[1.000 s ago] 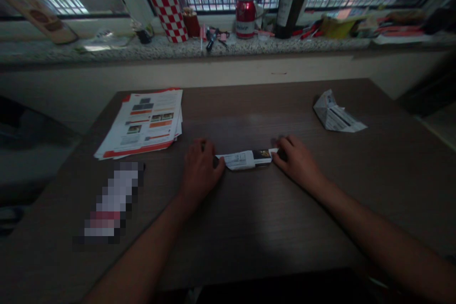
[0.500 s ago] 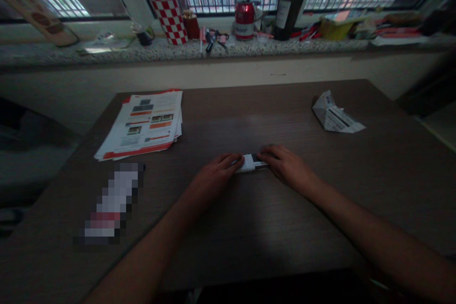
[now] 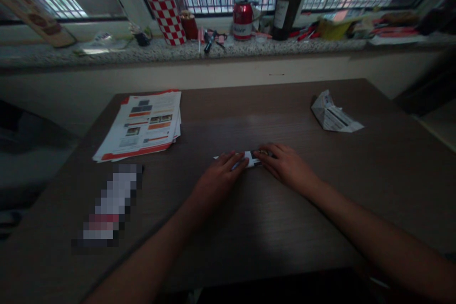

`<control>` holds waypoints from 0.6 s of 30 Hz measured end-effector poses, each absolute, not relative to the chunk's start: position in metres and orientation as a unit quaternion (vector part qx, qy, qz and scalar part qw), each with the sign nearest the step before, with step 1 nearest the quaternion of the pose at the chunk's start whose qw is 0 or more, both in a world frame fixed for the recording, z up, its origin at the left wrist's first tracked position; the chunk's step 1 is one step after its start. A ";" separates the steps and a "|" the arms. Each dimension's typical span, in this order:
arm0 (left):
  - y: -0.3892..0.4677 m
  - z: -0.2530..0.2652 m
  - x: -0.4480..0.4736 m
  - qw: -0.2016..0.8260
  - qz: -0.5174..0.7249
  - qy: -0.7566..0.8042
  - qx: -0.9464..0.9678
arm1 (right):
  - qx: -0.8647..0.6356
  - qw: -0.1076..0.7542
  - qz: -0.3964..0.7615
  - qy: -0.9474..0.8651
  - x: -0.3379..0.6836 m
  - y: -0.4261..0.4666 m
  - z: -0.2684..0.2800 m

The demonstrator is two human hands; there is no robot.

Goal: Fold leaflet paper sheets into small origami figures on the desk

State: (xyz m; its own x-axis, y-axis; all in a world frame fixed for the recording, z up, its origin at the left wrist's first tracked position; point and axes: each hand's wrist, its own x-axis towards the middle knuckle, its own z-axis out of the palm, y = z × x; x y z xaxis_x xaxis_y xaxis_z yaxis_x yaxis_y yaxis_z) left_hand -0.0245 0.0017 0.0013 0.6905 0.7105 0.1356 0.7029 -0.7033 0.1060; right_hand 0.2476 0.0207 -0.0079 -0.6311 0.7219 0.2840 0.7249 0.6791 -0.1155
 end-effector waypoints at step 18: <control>-0.013 -0.004 -0.026 0.081 0.037 0.387 0.918 | -0.365 0.122 0.082 -0.919 0.228 -0.001 -0.016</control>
